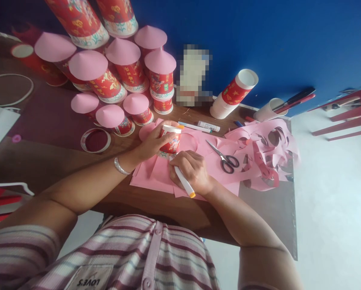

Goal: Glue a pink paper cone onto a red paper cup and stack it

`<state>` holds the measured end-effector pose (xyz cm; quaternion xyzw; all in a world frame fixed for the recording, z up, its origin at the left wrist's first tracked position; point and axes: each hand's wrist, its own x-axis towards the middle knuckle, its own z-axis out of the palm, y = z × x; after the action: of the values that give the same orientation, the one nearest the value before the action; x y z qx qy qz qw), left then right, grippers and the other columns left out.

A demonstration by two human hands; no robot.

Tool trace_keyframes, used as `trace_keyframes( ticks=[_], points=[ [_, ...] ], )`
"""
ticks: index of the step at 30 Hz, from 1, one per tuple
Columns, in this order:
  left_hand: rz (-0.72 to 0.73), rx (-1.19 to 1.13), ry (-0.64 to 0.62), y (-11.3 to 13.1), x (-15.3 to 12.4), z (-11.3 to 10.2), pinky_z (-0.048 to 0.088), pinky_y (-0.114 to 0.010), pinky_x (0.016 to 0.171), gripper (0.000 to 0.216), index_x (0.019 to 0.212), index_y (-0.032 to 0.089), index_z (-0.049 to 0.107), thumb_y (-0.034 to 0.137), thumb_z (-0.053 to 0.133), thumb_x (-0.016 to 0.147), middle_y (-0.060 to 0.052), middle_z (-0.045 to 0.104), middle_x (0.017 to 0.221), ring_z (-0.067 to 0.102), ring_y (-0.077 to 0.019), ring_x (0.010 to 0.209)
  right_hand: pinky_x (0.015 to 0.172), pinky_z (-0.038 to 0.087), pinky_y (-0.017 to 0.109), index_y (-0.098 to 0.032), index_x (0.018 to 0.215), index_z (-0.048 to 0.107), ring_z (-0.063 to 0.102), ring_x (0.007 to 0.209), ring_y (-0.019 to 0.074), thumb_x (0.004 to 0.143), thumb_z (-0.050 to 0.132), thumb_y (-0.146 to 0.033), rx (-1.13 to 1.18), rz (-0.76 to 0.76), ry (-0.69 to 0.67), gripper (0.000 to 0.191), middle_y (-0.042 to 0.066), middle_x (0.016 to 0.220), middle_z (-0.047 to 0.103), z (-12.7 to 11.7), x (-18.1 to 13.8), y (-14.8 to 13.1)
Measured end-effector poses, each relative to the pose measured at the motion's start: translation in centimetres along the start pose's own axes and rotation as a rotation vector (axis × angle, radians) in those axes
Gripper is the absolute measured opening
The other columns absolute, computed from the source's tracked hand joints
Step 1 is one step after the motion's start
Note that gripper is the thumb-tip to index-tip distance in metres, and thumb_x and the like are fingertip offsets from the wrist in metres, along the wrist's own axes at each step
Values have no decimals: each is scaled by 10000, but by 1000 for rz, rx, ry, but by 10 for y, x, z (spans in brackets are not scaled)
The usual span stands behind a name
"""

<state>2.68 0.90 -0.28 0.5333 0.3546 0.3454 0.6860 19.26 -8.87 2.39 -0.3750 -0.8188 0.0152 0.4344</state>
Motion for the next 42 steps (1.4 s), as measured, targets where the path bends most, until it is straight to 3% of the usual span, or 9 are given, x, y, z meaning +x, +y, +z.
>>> trace_keyframes(
  ticks=[13, 24, 30, 42],
  points=[
    [20, 70, -31, -4, 1, -2, 585, -311, 796, 459, 1256, 217, 580, 488, 724, 915, -57, 690, 1114, 662, -177, 935, 585, 517, 286, -250, 982, 540, 588, 583, 156, 878, 601, -44, 4, 2, 0, 239, -31, 719, 621, 1, 1, -1],
    [51, 92, -53, 1, 0, -1, 583, -330, 799, 483, 1242, 195, 573, 531, 712, 924, -55, 685, 1030, 661, -188, 929, 589, 531, 288, -251, 986, 539, 606, 593, 149, 898, 603, -59, -7, -3, -14, 220, -30, 733, 636, 0, 2, -1],
    [82, 88, -53, -3, 2, -2, 572, -310, 834, 482, 1223, 190, 580, 528, 730, 913, -76, 682, 1133, 647, -178, 975, 580, 522, 273, -257, 984, 524, 591, 585, 138, 914, 603, -58, -26, -1, -5, 225, -39, 716, 617, 1, 3, 0],
    [51, 46, -52, -1, 1, 0, 572, -323, 797, 531, 1237, 189, 576, 532, 764, 877, -47, 696, 1017, 668, -175, 904, 563, 501, 280, -241, 978, 540, 591, 571, 142, 904, 612, -41, -32, 7, 22, 225, -31, 712, 622, 0, 3, 2]
  ],
)
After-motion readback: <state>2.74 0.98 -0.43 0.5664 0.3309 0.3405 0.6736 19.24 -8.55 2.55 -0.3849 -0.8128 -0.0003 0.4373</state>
